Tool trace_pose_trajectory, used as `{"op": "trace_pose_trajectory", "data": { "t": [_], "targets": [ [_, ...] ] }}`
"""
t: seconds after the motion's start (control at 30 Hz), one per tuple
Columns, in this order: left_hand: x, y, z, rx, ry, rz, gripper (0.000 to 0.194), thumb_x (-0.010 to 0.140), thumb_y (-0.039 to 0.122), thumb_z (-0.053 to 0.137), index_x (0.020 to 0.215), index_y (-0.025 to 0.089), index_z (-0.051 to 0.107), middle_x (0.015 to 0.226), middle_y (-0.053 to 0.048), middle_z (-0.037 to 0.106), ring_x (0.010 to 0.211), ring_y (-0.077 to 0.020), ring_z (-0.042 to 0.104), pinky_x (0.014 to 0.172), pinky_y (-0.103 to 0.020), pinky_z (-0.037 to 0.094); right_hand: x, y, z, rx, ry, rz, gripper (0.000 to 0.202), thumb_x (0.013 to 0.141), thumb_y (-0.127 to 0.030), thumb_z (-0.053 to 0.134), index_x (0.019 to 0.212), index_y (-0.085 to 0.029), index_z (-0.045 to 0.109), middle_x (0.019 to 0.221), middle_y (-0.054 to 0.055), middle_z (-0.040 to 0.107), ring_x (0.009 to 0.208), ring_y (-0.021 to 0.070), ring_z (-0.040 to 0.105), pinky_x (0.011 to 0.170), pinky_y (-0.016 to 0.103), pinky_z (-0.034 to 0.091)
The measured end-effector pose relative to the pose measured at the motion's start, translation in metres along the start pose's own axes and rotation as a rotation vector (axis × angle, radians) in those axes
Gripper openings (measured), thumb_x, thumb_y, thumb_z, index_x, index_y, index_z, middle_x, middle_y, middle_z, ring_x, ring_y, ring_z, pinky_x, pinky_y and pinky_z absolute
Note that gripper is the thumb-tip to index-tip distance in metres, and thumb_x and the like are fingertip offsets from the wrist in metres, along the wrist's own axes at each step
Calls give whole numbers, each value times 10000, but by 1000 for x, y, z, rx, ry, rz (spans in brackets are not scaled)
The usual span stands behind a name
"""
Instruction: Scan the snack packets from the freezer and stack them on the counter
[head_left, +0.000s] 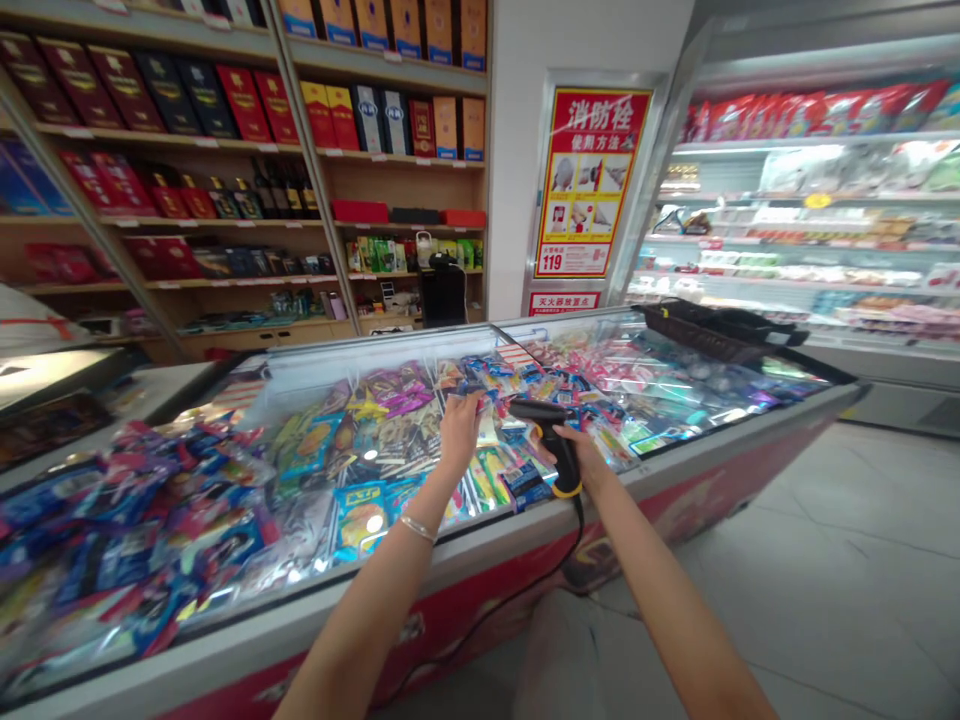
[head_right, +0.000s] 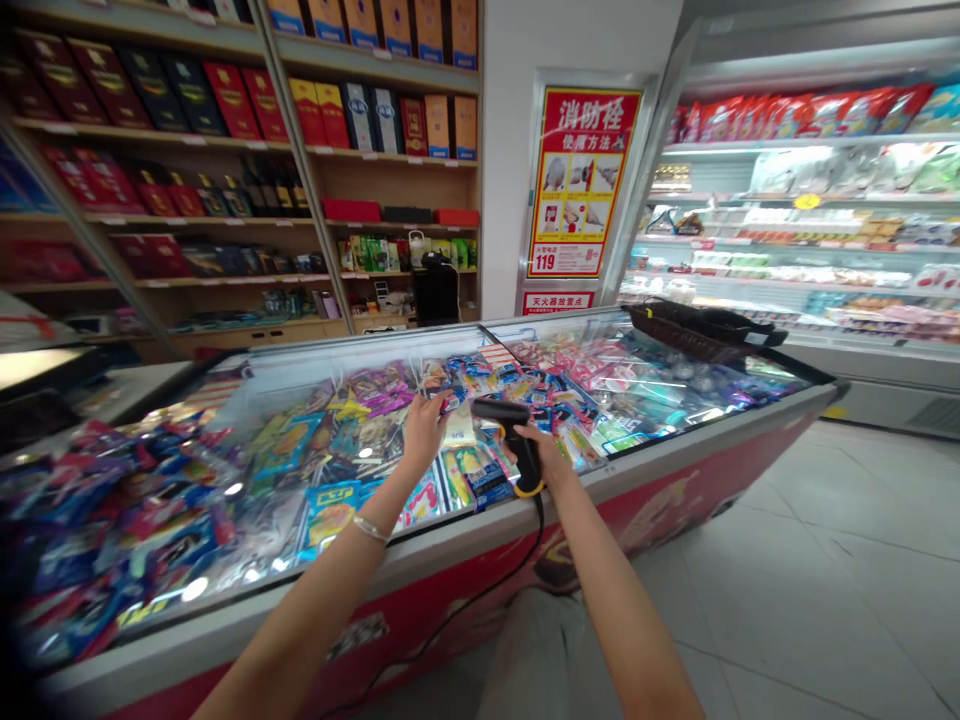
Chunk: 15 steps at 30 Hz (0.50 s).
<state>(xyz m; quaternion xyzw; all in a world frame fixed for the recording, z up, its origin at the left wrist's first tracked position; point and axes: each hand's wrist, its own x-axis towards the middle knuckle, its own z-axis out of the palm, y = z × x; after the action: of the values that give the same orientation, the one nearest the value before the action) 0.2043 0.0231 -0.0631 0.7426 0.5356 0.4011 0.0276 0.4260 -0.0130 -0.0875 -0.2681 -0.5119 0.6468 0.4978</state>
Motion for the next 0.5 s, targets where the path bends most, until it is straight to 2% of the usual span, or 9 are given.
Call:
{"op": "trace_pose_trajectory", "data": {
  "t": [0.1,0.2,0.27,0.37,0.5],
  "targets": [
    [3,-10,-38,30,129,-63,361,868,216,537,1224,240,590,916,-89,609,959,-243,525,858,-306,430,0,-11,16,26,30,-36,341,729,-440,595,934,-169,625,656,37,589,435,117,386,416,269,306],
    [-7,-33,-100,139,268,-147,343,861,268,564,1201,261,605,900,-77,601,915,-231,540,826,-295,433,6,-21,45,14,23,-85,311,785,-455,542,914,-187,632,642,47,577,448,139,398,429,295,337],
    [-25,-53,-146,256,318,-211,342,849,281,579,1190,270,611,878,-70,604,902,-231,548,805,-291,435,15,-22,72,24,7,-132,313,798,-457,517,916,-192,634,715,68,608,442,130,376,426,304,343],
    [-63,-86,-207,455,398,-320,334,842,307,578,1171,268,619,851,-72,611,900,-245,554,781,-301,438,33,-9,119,62,-53,-129,371,815,-498,481,959,-194,636,808,82,637,425,109,346,403,295,336],
    [-106,-130,-268,640,502,-357,340,839,296,555,1169,239,612,897,-90,647,962,-274,554,819,-334,435,59,30,179,186,-175,-45,395,808,-555,528,948,-203,639,774,44,631,409,79,363,378,254,336]
  ]
}}
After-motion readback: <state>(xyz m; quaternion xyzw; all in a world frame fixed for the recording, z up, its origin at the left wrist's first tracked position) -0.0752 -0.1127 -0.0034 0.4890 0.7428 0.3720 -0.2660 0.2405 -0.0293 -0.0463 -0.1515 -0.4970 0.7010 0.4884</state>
